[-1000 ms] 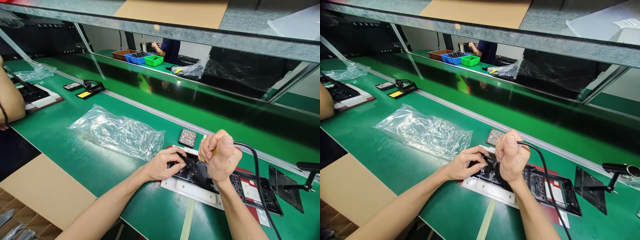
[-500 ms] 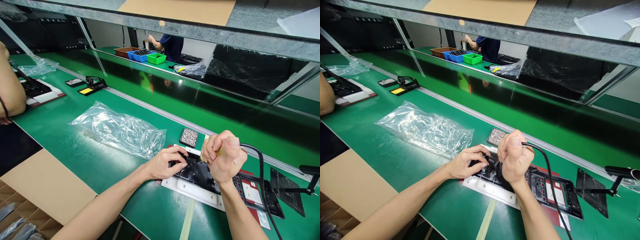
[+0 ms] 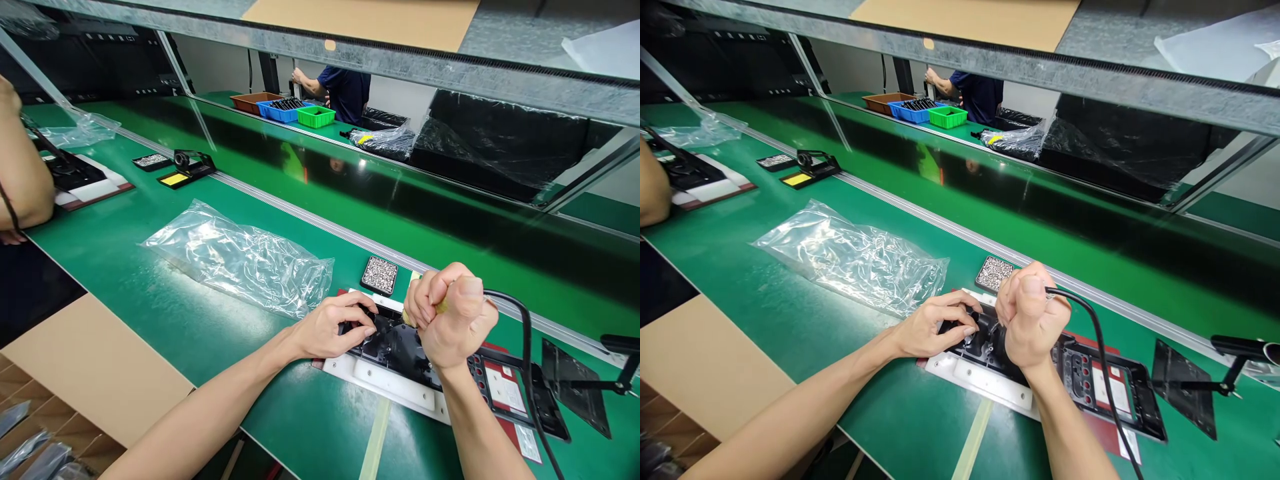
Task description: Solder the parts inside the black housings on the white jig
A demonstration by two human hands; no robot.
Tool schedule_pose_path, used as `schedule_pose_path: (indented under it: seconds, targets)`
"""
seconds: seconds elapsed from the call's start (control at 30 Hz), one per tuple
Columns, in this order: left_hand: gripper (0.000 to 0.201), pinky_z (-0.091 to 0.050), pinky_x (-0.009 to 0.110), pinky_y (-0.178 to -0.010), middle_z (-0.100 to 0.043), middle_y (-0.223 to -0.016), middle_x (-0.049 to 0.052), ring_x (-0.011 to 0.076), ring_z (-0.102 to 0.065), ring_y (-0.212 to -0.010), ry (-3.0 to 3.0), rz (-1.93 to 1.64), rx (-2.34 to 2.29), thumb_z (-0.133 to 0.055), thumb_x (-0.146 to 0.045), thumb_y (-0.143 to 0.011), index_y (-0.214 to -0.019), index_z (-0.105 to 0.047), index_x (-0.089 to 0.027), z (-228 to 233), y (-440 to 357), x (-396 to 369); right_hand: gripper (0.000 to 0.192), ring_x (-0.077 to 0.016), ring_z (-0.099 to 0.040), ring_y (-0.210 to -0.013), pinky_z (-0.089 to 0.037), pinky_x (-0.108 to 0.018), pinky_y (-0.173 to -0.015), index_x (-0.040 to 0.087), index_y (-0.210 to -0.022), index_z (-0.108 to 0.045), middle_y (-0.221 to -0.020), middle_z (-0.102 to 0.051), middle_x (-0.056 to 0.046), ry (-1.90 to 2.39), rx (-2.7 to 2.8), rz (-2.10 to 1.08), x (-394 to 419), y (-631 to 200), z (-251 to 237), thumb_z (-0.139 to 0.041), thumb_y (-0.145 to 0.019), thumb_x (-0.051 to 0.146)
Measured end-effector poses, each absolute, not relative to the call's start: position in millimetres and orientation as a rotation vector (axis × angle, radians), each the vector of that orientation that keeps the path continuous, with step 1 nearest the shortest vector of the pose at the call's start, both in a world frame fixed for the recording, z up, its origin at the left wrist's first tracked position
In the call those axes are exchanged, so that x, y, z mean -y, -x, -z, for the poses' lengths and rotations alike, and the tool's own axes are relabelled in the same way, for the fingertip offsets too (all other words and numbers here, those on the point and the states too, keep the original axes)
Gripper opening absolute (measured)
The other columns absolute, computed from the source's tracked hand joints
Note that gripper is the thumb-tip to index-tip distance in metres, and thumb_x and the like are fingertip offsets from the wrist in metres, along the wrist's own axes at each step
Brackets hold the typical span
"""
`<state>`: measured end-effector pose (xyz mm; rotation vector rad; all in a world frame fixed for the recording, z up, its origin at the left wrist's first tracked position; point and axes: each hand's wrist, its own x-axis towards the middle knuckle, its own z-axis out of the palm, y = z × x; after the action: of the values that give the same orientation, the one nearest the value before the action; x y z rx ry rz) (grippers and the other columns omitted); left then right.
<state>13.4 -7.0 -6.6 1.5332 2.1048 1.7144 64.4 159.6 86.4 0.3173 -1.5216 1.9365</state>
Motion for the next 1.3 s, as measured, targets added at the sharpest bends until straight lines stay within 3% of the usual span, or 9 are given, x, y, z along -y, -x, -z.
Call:
schedule_pose_path:
  seconds: [1.3]
  targets:
    - [0.016, -0.058, 0.035, -0.098, -0.071, -0.117, 0.013, 0.0217, -0.072, -0.105, -1.54, -1.697, -2.127, -0.064, -0.022, -0.101, -0.096, -0.078, -0.015, 6.3, -13.3, 6.8, 0.049, -0.0067, -0.03, -0.037, -0.026, -0.017, -0.034, 0.02, -0.067, -0.045, -0.048, -0.035, 0.007, -0.315, 1.528, -1.935, -159.8, -65.0, -88.1, -0.062, -0.103, 0.048]
